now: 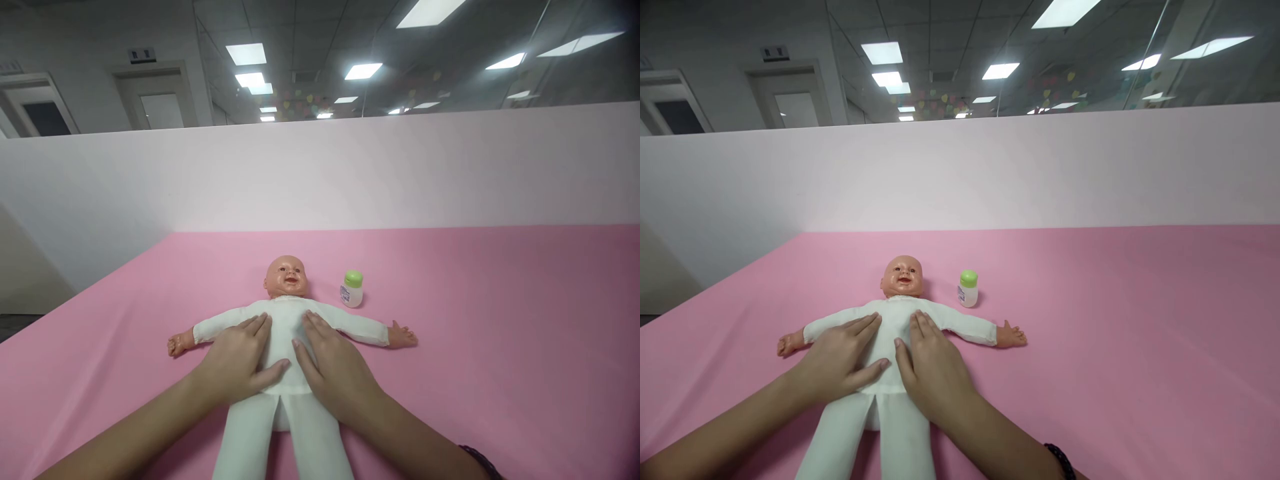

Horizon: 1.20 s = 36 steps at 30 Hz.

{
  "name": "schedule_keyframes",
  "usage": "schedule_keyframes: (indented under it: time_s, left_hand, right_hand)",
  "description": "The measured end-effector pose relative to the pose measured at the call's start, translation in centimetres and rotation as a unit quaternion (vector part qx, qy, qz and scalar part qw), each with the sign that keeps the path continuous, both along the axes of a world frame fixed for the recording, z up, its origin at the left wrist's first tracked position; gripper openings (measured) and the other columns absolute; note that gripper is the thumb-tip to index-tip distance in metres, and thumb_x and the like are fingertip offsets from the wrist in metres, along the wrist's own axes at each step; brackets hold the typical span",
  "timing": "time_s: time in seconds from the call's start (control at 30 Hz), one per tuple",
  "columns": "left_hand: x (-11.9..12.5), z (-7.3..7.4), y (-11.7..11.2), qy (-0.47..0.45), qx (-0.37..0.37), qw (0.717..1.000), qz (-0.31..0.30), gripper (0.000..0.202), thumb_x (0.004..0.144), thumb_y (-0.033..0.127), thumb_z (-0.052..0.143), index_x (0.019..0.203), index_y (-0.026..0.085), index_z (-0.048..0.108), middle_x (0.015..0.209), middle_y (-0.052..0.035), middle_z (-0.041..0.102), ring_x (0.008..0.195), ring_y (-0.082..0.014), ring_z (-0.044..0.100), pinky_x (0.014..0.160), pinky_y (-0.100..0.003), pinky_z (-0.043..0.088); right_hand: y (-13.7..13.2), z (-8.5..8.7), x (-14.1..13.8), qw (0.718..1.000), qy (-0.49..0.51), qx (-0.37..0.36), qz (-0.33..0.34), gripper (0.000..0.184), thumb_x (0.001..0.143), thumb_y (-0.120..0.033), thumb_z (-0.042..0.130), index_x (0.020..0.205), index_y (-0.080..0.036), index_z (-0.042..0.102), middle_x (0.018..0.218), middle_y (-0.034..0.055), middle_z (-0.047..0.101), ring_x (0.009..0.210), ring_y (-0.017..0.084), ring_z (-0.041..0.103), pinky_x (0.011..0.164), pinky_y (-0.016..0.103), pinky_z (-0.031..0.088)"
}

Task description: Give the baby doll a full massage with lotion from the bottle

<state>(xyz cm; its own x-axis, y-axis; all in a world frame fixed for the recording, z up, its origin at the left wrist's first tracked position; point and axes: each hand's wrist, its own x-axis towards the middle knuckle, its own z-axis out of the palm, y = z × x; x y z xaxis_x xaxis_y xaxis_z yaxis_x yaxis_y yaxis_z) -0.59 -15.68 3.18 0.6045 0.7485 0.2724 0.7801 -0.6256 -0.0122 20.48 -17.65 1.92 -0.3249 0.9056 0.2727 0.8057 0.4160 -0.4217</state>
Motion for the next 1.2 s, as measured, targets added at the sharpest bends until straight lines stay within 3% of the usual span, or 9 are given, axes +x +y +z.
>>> schedule_keyframes:
  time_s: [0.1,0.2,0.27,0.33,0.4,0.5,0.67,0.97,1.2]
  left_hand:
    - [-0.2,-0.2,0.3,-0.022,0.089,0.995,-0.032,0.033,0.093,0.04,0.046,0.072,0.017,0.058,0.063,-0.0056,0.061,0.056,-0.0221,0.059,0.052,-0.035,0.045]
    - [-0.4,-0.5,0.5,-0.106,0.117,0.981,-0.109,0.02,0.091,0.023,0.046,0.074,0.019,0.054,0.061,-0.0023,0.056,0.054,-0.0173,0.053,0.052,-0.032,0.041]
    - [-0.3,-0.5,0.4,-0.169,0.074,0.968,-0.169,0.011,0.091,0.017,0.046,0.097,0.018,0.056,0.08,-0.0053,0.064,0.071,-0.0183,0.061,0.064,-0.032,0.05]
    - [-0.2,-0.5,0.3,-0.214,0.023,0.953,-0.213,0.035,0.091,0.018,0.05,0.126,0.018,0.044,0.112,-0.0123,0.064,0.103,-0.0225,0.062,0.087,-0.037,0.053]
    - [-0.2,-0.5,0.3,-0.217,-0.033,0.95,-0.224,0.06,0.093,0.024,0.053,0.145,0.019,0.025,0.141,-0.0178,0.048,0.131,-0.027,0.048,0.107,-0.044,0.045]
    - [-0.4,-0.3,0.4,-0.138,-0.134,0.96,-0.201,0.075,0.098,0.035,0.049,0.156,0.023,0.003,0.161,-0.015,0.021,0.148,-0.0293,0.023,0.119,-0.049,0.032]
    - [-0.4,-0.1,0.5,-0.067,-0.178,0.967,-0.168,0.074,0.101,0.043,0.041,0.156,0.027,-0.005,0.164,-0.0077,0.003,0.151,-0.0297,0.01,0.122,-0.051,0.022]
    - [-0.2,-0.3,0.5,-0.06,-0.155,0.979,-0.121,0.08,0.1,0.048,0.04,0.155,0.021,-0.011,0.162,-0.0116,-0.003,0.15,-0.0305,0.005,0.122,-0.053,0.019]
    - [-0.4,-0.5,0.4,-0.043,-0.145,0.985,-0.086,0.082,0.098,0.054,0.042,0.156,0.018,-0.003,0.162,-0.0146,0.0,0.149,-0.0342,0.005,0.121,-0.056,0.02]
  right_hand:
    - [-0.1,0.2,0.2,0.996,0.026,0.09,0.001,0.044,0.099,-0.026,0.027,0.098,-0.01,0.068,0.1,0.0154,0.069,0.094,0.026,0.064,0.082,0.042,0.053]
    - [-0.2,0.5,0.3,0.983,0.083,0.144,0.074,0.04,0.099,-0.022,0.029,0.082,-0.014,0.064,0.079,0.0087,0.065,0.077,0.02,0.061,0.074,0.036,0.051]
    - [-0.3,0.6,0.2,0.97,0.11,0.166,0.141,0.034,0.098,-0.019,0.033,0.094,-0.013,0.066,0.091,0.0091,0.067,0.091,0.019,0.063,0.086,0.035,0.051]
    - [-0.3,0.5,0.1,0.963,0.11,0.159,0.187,0.031,0.097,-0.017,0.036,0.106,-0.012,0.065,0.106,0.01,0.067,0.105,0.02,0.061,0.097,0.035,0.049]
    - [-0.3,0.5,0.0,0.966,0.09,0.127,0.205,0.032,0.096,-0.017,0.039,0.117,-0.011,0.063,0.12,0.0117,0.064,0.116,0.021,0.058,0.104,0.037,0.046]
    - [-0.1,0.8,0.0,0.973,0.058,0.063,0.213,0.036,0.095,-0.018,0.043,0.125,-0.009,0.059,0.133,0.0138,0.058,0.129,0.023,0.05,0.114,0.041,0.038]
    - [-0.1,1.3,0.0,0.978,0.046,0.0,0.205,0.036,0.097,-0.018,0.04,0.127,-0.009,0.059,0.138,0.0128,0.055,0.136,0.02,0.043,0.121,0.04,0.03]
    - [0.1,1.1,0.3,0.98,0.009,-0.095,0.172,0.058,0.102,-0.033,0.03,0.156,-0.014,0.019,0.161,0.0059,0.009,0.151,0.022,0.006,0.125,0.048,0.012]
    - [0.2,0.6,0.1,0.987,-0.006,-0.122,0.103,0.065,0.103,-0.045,0.024,0.157,-0.013,0.006,0.161,0.0042,-0.001,0.151,0.022,0.0,0.125,0.048,0.011]
